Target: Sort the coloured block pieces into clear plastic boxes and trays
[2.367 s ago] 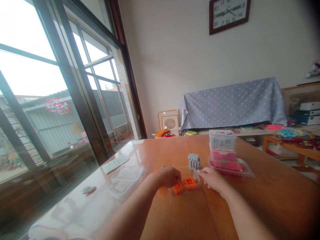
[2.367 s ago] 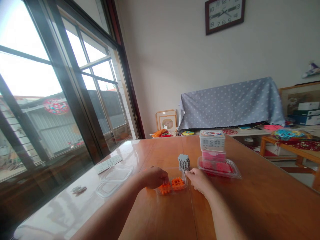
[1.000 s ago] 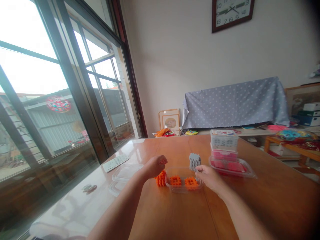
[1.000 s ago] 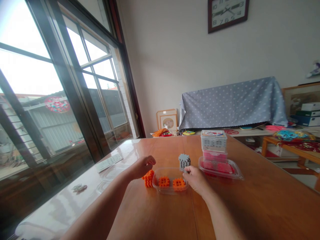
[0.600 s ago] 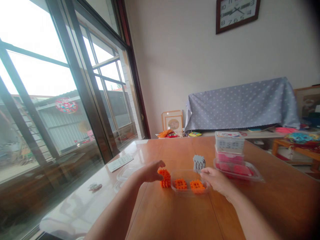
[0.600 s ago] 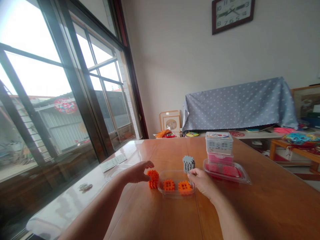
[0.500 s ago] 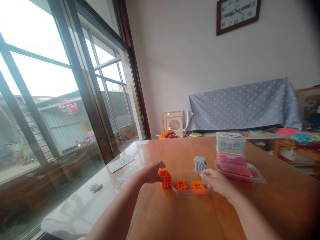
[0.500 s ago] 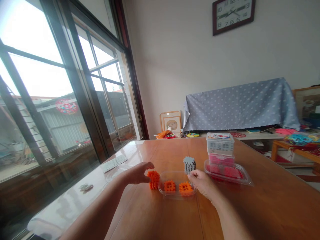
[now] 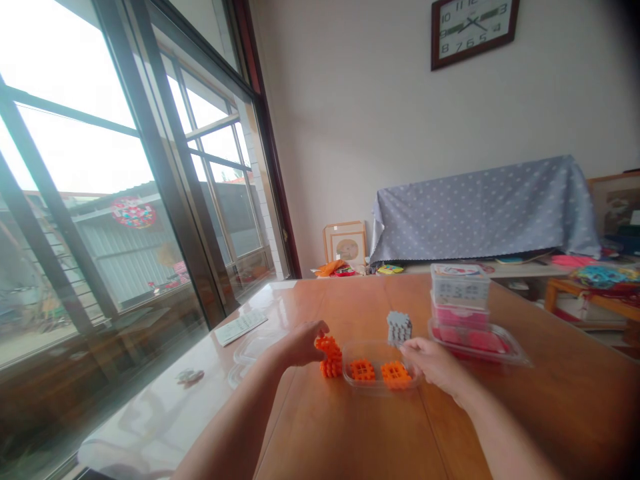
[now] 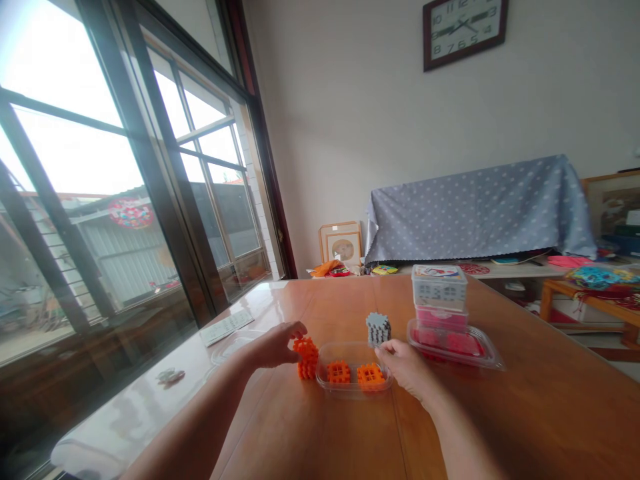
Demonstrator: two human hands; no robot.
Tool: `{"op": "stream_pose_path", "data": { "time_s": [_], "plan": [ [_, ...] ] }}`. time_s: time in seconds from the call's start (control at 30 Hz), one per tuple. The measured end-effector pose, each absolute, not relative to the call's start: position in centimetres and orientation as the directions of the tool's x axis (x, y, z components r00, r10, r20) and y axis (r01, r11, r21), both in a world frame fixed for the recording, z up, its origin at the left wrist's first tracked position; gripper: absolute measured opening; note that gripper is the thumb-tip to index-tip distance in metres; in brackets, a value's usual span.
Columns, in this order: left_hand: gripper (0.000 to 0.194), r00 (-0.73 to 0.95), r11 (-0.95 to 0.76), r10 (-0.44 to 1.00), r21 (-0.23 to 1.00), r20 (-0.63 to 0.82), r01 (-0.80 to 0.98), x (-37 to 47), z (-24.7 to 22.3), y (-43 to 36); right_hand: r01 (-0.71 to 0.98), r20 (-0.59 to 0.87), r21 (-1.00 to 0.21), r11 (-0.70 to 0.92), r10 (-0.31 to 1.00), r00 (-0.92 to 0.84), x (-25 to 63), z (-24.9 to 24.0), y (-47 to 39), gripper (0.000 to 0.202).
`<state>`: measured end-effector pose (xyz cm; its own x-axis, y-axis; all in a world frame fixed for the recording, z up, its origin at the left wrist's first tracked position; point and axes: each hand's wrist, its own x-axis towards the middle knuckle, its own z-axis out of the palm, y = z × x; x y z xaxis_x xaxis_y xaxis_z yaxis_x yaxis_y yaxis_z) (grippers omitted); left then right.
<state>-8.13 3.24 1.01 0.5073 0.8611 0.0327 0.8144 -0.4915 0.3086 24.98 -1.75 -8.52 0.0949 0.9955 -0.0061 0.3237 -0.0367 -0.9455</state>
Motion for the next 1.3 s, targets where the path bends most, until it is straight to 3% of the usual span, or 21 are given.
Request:
{"op": "stream_pose_path", "data": {
  "time_s": [0.23,0.5,0.83,0.97,1.17,1.3],
  "plan": [
    [0.044,0.583,-0.581,0.805,0.348,0.11,0.736,-4.0,1.7,3.0,0.33,0.003,-0.943,-0.037,0.993,0.121,25.1,-8.3,-1.6,0.05],
    [0.052,0.647,-0.607,0.762,0.318,-0.028,0.729,3.7,-0.7,2.4,0.333,-0.082,-0.933,-0.135,0.982,0.17,25.2,-7.6,-1.6,0.063],
    [0.055,0.646,-0.562,0.75,0.381,-0.139,0.734,6.1,-3.3,3.3,0.276,-0.023,-0.959,-0.068,0.987,0.162,25.4,-7.4,-1.6,0.065],
    [0.055,0.652,-0.564,0.748,0.397,-0.126,0.724,5.9,-3.1,3.2,0.293,-0.015,-0.954,-0.065,0.985,0.17,25.4,-7.3,-1.7,0.068],
    [0.03,0.62,-0.557,0.784,0.405,-0.03,0.725,4.7,-1.7,2.6,0.324,-0.023,-0.943,-0.077,0.985,0.168,25.4,-7.2,-1.7,0.072],
    [0.024,0.609,-0.579,0.79,0.413,0.071,0.703,2.3,-0.3,2.8,0.354,-0.016,-0.932,-0.079,0.984,0.177,25.5,-7.4,-1.5,0.071]
  ]
}}
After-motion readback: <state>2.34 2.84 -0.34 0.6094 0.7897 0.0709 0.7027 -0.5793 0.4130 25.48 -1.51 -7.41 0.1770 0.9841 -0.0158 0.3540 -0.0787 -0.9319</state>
